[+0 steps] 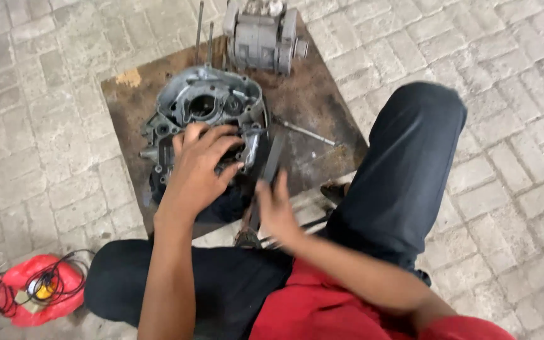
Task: Cleaning the internal surfaces of a disassembled engine casing using a scraper and a wire brush
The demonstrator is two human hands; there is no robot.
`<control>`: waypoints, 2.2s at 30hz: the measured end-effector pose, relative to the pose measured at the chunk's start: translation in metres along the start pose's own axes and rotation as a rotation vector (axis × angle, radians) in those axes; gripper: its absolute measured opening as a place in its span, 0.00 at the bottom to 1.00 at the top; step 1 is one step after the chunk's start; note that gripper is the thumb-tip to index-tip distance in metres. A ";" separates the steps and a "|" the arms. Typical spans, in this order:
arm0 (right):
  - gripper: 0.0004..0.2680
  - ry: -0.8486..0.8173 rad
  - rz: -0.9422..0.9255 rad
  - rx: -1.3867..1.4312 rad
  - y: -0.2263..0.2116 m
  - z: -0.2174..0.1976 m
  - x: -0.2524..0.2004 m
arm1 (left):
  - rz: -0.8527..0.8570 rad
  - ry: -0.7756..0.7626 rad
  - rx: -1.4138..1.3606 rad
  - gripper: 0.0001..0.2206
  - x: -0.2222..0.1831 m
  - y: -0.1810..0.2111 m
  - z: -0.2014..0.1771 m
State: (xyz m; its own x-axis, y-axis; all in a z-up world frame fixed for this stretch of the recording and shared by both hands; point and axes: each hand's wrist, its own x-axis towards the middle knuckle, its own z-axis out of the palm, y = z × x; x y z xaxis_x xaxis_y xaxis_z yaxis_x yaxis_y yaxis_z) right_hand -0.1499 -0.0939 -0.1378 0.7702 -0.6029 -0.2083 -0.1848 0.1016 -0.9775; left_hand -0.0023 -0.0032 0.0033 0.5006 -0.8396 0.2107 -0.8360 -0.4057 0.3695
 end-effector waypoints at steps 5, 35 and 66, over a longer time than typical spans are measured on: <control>0.26 -0.102 0.234 0.050 -0.075 -0.003 -0.021 | 0.021 -0.046 0.002 0.15 0.002 -0.008 0.005; 0.20 0.038 0.105 0.224 -0.051 0.010 -0.001 | -0.012 -0.020 -0.012 0.07 0.001 -0.007 0.006; 0.27 0.023 0.263 0.068 -0.046 -0.017 0.006 | -0.036 -0.028 -0.047 0.06 0.000 -0.001 0.001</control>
State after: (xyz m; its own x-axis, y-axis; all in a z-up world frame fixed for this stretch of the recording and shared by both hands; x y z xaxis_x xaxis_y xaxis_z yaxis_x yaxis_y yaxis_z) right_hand -0.1471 -0.1154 -0.0933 0.6868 -0.5667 -0.4552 -0.3344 0.3097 -0.8901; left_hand -0.0019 -0.0034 0.0021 0.5228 -0.8351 0.1712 -0.8059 -0.4187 0.4186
